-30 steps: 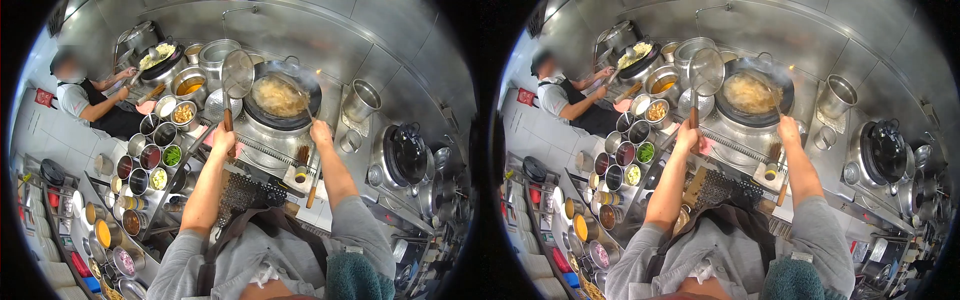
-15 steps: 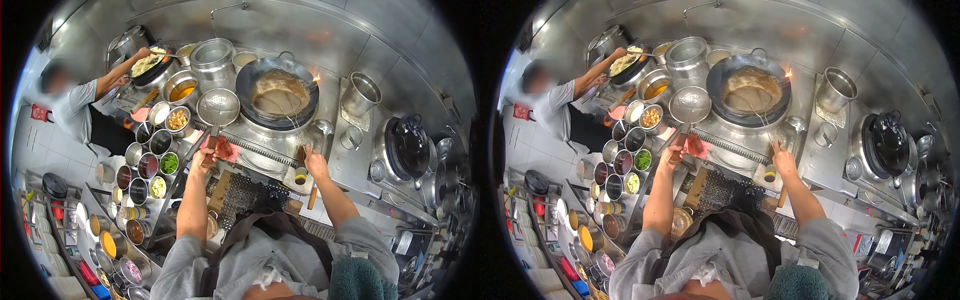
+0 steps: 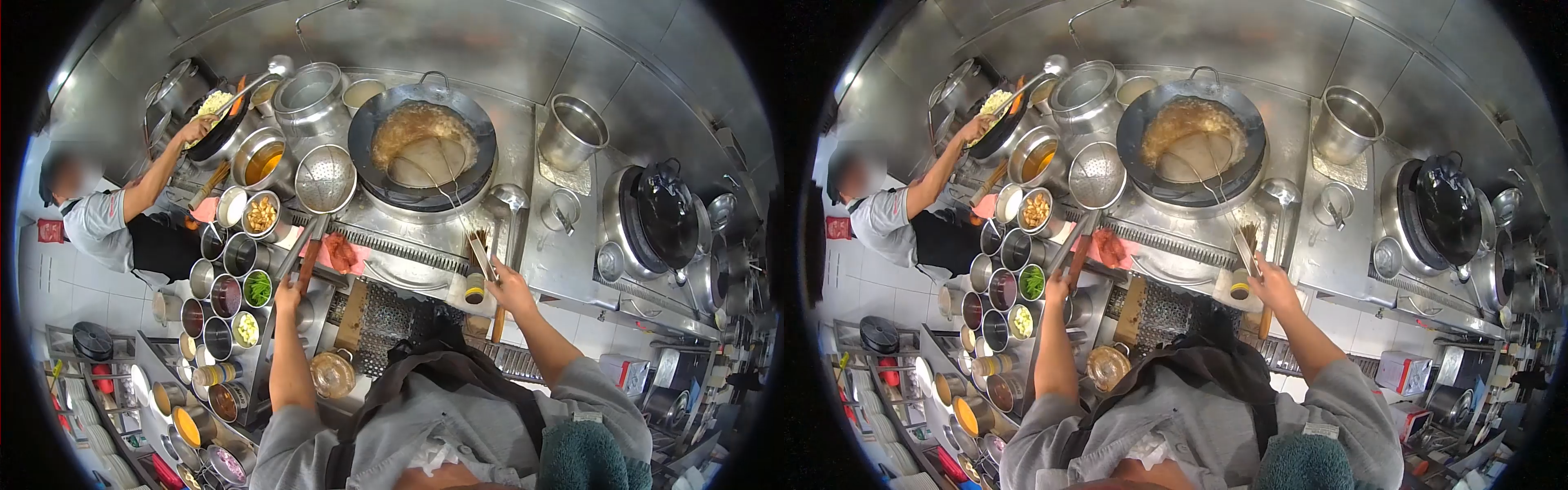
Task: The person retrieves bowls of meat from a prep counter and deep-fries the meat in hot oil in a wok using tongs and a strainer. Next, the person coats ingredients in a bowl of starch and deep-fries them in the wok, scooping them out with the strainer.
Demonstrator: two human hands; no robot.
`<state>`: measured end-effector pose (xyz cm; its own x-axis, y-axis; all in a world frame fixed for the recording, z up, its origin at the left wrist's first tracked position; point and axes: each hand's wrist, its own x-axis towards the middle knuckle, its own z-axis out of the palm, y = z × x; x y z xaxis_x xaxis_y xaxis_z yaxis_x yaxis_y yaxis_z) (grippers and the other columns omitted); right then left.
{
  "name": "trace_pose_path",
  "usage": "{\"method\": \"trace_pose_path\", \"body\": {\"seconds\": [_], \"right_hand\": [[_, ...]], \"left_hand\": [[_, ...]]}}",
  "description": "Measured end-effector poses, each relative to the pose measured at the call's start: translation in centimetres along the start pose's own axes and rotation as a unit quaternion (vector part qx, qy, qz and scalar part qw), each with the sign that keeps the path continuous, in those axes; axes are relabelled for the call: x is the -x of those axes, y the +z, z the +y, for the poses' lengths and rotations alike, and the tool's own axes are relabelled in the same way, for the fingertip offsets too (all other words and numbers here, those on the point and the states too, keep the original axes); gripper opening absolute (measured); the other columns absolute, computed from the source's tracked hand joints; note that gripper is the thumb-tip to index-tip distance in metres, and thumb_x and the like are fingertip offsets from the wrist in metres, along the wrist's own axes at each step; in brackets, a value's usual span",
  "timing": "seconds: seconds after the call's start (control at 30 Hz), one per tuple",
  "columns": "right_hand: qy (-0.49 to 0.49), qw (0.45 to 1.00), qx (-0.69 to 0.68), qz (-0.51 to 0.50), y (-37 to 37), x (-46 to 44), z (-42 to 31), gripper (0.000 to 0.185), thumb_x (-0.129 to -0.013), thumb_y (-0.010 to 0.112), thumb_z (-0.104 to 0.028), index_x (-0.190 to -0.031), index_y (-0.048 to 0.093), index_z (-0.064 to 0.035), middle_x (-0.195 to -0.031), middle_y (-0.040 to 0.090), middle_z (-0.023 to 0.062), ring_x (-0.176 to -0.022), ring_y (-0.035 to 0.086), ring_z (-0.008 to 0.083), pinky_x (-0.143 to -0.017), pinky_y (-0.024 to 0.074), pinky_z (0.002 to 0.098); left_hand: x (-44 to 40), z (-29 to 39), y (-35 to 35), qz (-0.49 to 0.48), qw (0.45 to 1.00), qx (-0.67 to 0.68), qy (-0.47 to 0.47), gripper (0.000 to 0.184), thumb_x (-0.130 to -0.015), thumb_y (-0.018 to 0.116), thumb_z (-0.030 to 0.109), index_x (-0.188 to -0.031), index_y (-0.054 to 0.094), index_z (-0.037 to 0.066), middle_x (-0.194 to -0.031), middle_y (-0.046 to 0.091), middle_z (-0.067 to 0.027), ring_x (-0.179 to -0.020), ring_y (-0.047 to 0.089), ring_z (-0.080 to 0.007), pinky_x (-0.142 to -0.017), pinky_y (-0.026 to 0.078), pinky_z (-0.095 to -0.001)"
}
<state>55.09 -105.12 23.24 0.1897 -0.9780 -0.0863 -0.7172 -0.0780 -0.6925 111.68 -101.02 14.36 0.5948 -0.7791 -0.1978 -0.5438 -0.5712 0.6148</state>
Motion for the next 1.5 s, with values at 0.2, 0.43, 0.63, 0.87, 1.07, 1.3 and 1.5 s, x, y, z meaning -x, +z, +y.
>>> {"method": "trace_pose_path", "body": {"seconds": [0.2, 0.43, 0.63, 0.87, 1.07, 1.3, 1.5], "right_hand": [[0.054, 0.937, 0.172, 0.299, -12.9, -6.5, 7.8, 0.038, -0.08, 0.069, -0.025, -0.105, 0.062, 0.0023, -0.103, 0.064, 0.0213, -0.095, 0.06, 0.0372, -0.084, 0.0479, 0.0417], [0.224, 0.928, 0.293, 0.051, -14.8, -12.5, 16.6, 0.033, -0.079, 0.065, -0.025, -0.087, 0.064, 0.0069, -0.083, 0.065, 0.0249, -0.087, 0.063, 0.0383, -0.078, 0.0492, 0.0448], [0.242, 0.923, 0.263, 0.145, -13.7, -11.9, 21.5, 0.026, -0.08, 0.052, -0.014, -0.089, 0.062, 0.0075, -0.093, 0.062, 0.0293, -0.087, 0.061, 0.0448, -0.078, 0.0491, 0.0486], [0.2, 0.912, 0.292, 0.205, -11.5, -4.0, 28.4, 0.03, -0.088, 0.052, -0.02, -0.103, 0.06, 0.0044, -0.099, 0.064, 0.0221, -0.092, 0.061, 0.0374, -0.084, 0.0491, 0.0418], [-0.029, 0.987, 0.01, 0.158, -4.2, 3.3, -3.9, 0.039, -0.09, 0.06, -0.037, -0.079, 0.053, -0.0003, -0.058, 0.046, 0.003, -0.044, 0.041, 0.0096, -0.037, 0.0324, 0.0252], [-0.254, 0.942, 0.022, -0.218, 6.9, 1.5, -15.1, 0.032, -0.09, 0.06, -0.027, -0.1, 0.056, 0.0023, -0.062, 0.053, 0.0031, -0.042, 0.04, 0.0066, -0.037, 0.0302, 0.0238], [-0.332, 0.871, 0.102, -0.349, 15.7, 1.1, -22.0, 0.029, -0.087, 0.063, -0.02, -0.103, 0.058, 0.0037, -0.067, 0.056, 0.0043, -0.049, 0.048, 0.0088, -0.044, 0.038, 0.0244]], "left_hand": [[13.9, -6.5, 1.6, 0.218, 0.975, 0.007, -0.042, 0.027, -0.085, 0.054, 0.016, -0.104, 0.057, -0.003, -0.098, 0.064, -0.0214, -0.092, 0.062, -0.0367, -0.082, 0.047, -0.0407], [29.5, -21.4, 6.2, -0.261, 0.888, -0.128, -0.356, 0.026, -0.082, 0.053, 0.022, -0.096, 0.061, 0.002, -0.084, 0.065, -0.0226, -0.079, 0.066, -0.0335, -0.071, 0.052, -0.0437], [33.5, -22.0, 7.4, -0.266, 0.938, -0.223, 0.007, 0.022, -0.078, 0.057, 0.02, -0.092, 0.064, 0.004, -0.071, 0.065, -0.013, -0.066, 0.066, -0.028, -0.053, 0.052, -0.0388], [35.5, -15.7, 3.9, 0.157, 0.948, 0.046, -0.273, 0.036, -0.075, 0.053, 0.012, -0.109, 0.063, 0.005, -0.105, 0.064, -0.0203, -0.1, 0.06, -0.0358, -0.088, 0.047, -0.042], [46.6, -18.0, -0.9, 0.497, 0.685, 0.366, -0.387, 0.023, -0.089, 0.048, 0.018, -0.102, 0.059, 0.003, -0.078, 0.063, -0.0118, -0.062, 0.063, -0.0214, -0.056, 0.049, -0.032], [65.4, -27.2, -3.4, 0.725, 0.304, 0.564, -0.253, 0.042, -0.093, 0.042, 0.045, -0.089, 0.048, 0.004, -0.061, 0.054, -0.0137, -0.047, 0.055, -0.0209, -0.036, 0.041, -0.0288], [76.8, -34.7, -11.3, 0.79, 0.192, 0.459, -0.359, 0.032, -0.082, 0.059, 0.012, -0.105, 0.048, -0.007, -0.087, 0.058, -0.0182, -0.05, 0.057, -0.0286, -0.043, 0.051, -0.0322]]}}
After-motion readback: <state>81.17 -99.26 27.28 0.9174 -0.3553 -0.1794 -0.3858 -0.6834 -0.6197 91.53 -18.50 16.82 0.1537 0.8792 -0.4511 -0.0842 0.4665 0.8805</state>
